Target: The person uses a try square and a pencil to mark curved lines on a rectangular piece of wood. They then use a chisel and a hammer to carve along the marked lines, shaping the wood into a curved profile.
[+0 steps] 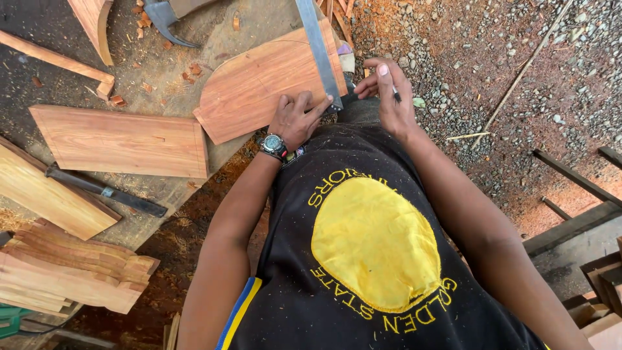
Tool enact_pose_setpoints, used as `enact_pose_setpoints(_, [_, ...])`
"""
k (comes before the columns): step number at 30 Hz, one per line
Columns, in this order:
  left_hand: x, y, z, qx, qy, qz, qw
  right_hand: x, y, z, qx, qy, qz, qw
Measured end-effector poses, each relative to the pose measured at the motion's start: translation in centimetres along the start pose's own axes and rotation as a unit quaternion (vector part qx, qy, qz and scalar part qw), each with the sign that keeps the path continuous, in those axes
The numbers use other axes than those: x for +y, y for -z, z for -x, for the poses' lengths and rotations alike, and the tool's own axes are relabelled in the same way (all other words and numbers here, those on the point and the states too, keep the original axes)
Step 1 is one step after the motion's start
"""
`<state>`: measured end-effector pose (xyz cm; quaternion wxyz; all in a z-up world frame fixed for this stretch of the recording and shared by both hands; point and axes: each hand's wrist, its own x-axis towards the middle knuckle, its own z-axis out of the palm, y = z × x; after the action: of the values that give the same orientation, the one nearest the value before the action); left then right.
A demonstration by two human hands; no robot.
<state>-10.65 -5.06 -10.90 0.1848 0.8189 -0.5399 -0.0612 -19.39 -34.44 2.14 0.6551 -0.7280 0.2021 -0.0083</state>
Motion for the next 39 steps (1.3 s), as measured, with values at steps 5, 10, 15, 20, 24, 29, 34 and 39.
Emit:
enact_pose_setpoints(5, [-0.3, -0.4, 0.6, -0.016, 0.011, 0.055, 0.998, 0.1, -1.3, -0.7, 0.029, 0.029, 0.087, 0.995])
enact_pose_setpoints(10, [-0.3, 0.3, 0.0, -0.011, 0.006, 0.05, 0.999, 0.2, -1.9, -1.3, 0.023, 0.057, 0.106, 0.992])
enact_pose_setpoints(15, [-0.5, 0.2, 0.0, -0.011, 0.002, 0.046, 0.999, 0.1, -2.4, -1.5, 0.017, 0.06, 0.109, 0.992])
enact_pose_setpoints(20, [-0.6, -0.2, 0.1, 0.005, -0.002, 0.06, 0.998, -0.8, -2.5, -1.3, 0.0, 0.064, 0.093, 0.994])
enact_pose_setpoints(24, [-0.7, -0.3, 0.2, -0.006, 0.005, 0.059, 0.998, -0.5, -2.6, -1.5, 0.0, 0.076, 0.122, 0.99])
enact_pose_setpoints(29, [-0.6, -0.2, 0.2, -0.006, 0.004, 0.06, 0.998, 0.4, -2.7, -1.6, -0.002, 0.074, 0.165, 0.984])
enact_pose_setpoints(34, [-0.6, 0.1, 0.0, -0.012, 0.011, 0.062, 0.998, 0.4, -3.0, -1.8, -0.005, 0.064, 0.162, 0.985])
enact_pose_setpoints(39, [-0.6, 0.2, -0.1, -0.013, 0.01, 0.058, 0.998, 0.4, -3.1, -2.0, -0.015, 0.084, 0.17, 0.982])
